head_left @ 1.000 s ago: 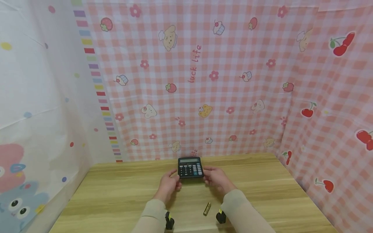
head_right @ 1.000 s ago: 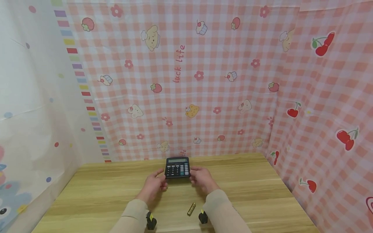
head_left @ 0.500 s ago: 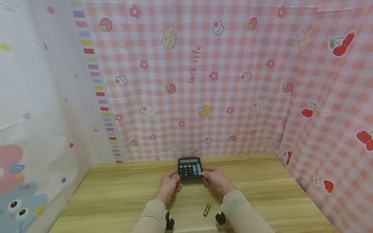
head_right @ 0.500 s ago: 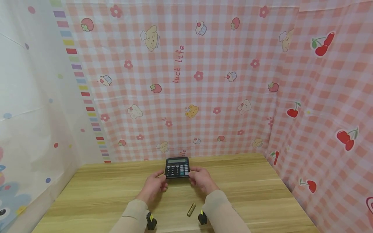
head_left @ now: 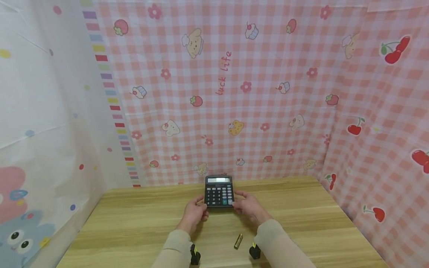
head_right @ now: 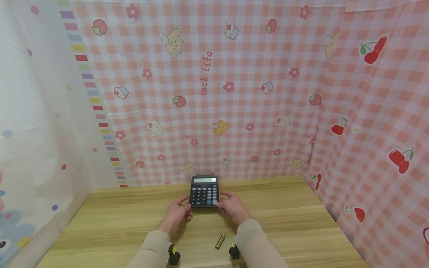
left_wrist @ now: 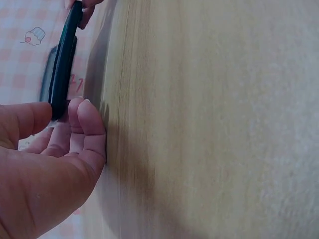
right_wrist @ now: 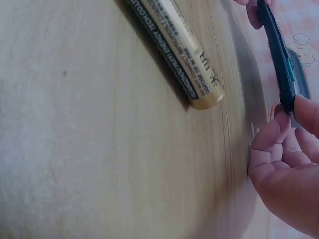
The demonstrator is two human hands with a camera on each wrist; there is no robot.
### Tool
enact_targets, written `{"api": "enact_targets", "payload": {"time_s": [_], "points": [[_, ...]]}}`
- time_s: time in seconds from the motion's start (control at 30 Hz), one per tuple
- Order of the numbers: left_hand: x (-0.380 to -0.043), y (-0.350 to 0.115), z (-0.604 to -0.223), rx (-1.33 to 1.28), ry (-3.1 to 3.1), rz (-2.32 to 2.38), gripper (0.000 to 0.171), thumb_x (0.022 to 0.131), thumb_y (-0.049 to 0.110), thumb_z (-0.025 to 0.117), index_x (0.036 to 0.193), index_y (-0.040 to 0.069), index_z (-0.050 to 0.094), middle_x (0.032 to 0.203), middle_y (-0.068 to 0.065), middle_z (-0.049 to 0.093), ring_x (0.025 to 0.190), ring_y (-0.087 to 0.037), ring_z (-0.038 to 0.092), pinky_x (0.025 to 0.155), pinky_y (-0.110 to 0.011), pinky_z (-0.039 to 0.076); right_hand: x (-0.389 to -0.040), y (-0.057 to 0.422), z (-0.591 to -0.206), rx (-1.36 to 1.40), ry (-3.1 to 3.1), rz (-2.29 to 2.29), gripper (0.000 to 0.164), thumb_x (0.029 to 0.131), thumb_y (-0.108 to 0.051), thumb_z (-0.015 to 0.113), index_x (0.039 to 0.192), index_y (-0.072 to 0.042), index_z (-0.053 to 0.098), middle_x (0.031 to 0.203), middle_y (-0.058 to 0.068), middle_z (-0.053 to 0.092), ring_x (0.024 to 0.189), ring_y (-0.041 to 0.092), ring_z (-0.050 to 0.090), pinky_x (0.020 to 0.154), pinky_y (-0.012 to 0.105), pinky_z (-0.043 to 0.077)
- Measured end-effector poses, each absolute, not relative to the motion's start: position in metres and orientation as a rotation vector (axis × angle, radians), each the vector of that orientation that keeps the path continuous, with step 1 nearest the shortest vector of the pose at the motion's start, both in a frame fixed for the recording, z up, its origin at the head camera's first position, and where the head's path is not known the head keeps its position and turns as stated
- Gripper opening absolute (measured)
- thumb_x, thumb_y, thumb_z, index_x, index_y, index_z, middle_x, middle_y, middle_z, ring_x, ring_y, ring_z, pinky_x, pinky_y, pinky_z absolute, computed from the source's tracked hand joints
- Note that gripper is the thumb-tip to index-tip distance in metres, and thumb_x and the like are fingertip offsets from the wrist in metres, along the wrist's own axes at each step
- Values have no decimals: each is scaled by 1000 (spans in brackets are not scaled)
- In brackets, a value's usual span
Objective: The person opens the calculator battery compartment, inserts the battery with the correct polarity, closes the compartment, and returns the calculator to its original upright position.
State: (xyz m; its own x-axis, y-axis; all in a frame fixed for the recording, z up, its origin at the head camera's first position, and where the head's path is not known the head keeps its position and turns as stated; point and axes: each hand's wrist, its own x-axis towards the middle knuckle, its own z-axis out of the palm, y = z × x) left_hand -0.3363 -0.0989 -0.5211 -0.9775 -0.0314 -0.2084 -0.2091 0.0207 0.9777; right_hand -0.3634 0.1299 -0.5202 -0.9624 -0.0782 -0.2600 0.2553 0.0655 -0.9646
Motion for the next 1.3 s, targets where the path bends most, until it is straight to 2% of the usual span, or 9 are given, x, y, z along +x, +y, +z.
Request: {"api": "enact_targets", "payload": {"time_s": [0.23, 0.43, 0.63, 0.9, 1.07, 1.3], "points": [[-336, -98, -522, -234, 2153, 2115, 61, 102, -7, 53, 162, 0, 40, 122, -22, 67, 70, -13, 62, 59, -23, 55, -363, 132, -518, 143, 2085, -1995, 66, 94, 7, 69, 157, -4, 50, 138, 22, 70, 102, 19, 73, 90, 36, 59], [-336, -100, -523, -223, 2196, 2098, 63, 100, -8, 55, 162, 4, 44, 131, -27, 69, 72, -14, 64, 60, -24, 55, -362, 132, -517, 131, 2077, -1992, 66, 94, 6, 70, 156, -4, 51, 138, 20, 68, 107, 22, 71, 94, 39, 59], [-339, -104, -525, -205, 2223, 2110, 64, 99, -8, 57, 161, 6, 47, 131, -26, 70, 71, -15, 63, 59, -24, 54, -361, 132, -514, 122, 2061, -2004, 64, 94, 6, 70, 155, -6, 53, 138, 19, 69, 106, 22, 71, 93, 39, 58], [-337, -110, -523, -135, 2256, 2121, 62, 101, -6, 58, 160, 7, 47, 134, -29, 68, 77, -17, 64, 65, -26, 56, -359, 132, -513, 23, 2052, -2031, 64, 94, 6, 71, 154, -5, 53, 134, 20, 70, 93, 21, 70, 81, 34, 54], [-334, -114, -521, -114, 2253, 2124, 59, 103, -5, 58, 160, 7, 49, 131, -26, 70, 80, -19, 65, 67, -27, 56, -358, 131, -511, 16, 2063, -2023, 65, 93, 5, 73, 154, -6, 54, 133, 18, 72, 94, 21, 71, 82, 35, 56], [-333, -121, -519, -80, 2265, 2103, 56, 103, -4, 60, 158, 5, 51, 127, -23, 72, 82, -19, 66, 70, -29, 56, -356, 130, -509, -21, 2066, -2014, 65, 94, 4, 73, 154, -6, 53, 137, 19, 69, 101, 18, 72, 91, 37, 58]]}}
